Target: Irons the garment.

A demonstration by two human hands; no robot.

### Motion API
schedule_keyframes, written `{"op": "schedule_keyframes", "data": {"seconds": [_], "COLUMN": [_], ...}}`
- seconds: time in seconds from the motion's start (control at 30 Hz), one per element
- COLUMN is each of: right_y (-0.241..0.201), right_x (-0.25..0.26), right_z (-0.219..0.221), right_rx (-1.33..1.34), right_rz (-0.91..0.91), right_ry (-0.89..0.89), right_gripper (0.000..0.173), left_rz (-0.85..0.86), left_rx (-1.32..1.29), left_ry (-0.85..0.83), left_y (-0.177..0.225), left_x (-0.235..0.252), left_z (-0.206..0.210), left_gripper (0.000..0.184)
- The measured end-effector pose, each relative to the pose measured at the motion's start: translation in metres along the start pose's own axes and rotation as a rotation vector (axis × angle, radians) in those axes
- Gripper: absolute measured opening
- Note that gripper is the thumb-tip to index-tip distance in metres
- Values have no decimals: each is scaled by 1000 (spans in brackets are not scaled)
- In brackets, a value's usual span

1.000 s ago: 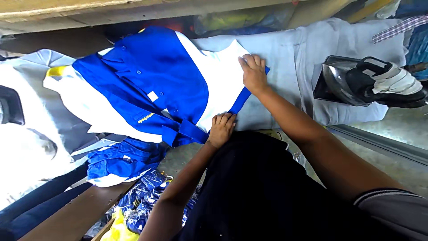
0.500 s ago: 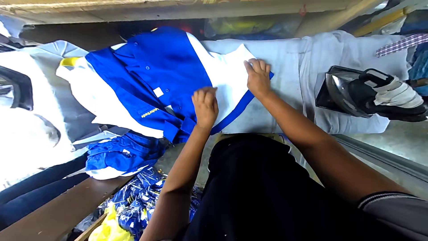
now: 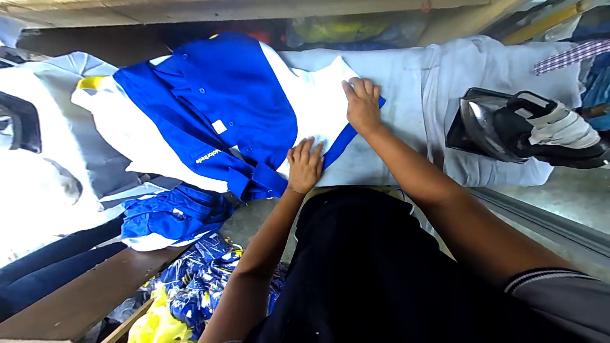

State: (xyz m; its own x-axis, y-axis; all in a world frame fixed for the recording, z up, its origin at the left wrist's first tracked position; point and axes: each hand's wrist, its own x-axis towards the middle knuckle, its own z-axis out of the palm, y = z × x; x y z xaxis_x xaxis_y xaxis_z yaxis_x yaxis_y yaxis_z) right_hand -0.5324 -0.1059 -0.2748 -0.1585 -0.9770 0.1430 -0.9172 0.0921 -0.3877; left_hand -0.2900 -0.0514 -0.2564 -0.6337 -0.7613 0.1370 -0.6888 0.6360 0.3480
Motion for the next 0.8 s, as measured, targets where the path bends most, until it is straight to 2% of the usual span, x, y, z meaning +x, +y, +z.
{"op": "schedule_keyframes", "data": {"seconds": [0.07, 0.2, 0.3, 0.6, 0.8], "right_y": [-1, 0, 1, 2, 3], "right_x": [0, 1, 0, 3, 4], "right_z": [0, -1, 1, -4, -9], "right_rx": [-5, -21, -29, 18, 3], "right_rz": [-4, -5, -1, 21, 6], "right_ry": [-3, -4, 5, -31, -87], "right_gripper": [46, 47, 47, 48, 46], "left_rz": [38, 79, 136, 85, 0], "left_rx": [37, 1, -11, -65, -17], "left_ry": [-85, -42, -99, -103, 49], "left_y": [-2, 5, 17, 24, 31], "left_x": [-8, -6, -13, 1, 20], "left_z": [12, 10, 10, 11, 25], "left_gripper": [42, 36, 38, 32, 28]}}
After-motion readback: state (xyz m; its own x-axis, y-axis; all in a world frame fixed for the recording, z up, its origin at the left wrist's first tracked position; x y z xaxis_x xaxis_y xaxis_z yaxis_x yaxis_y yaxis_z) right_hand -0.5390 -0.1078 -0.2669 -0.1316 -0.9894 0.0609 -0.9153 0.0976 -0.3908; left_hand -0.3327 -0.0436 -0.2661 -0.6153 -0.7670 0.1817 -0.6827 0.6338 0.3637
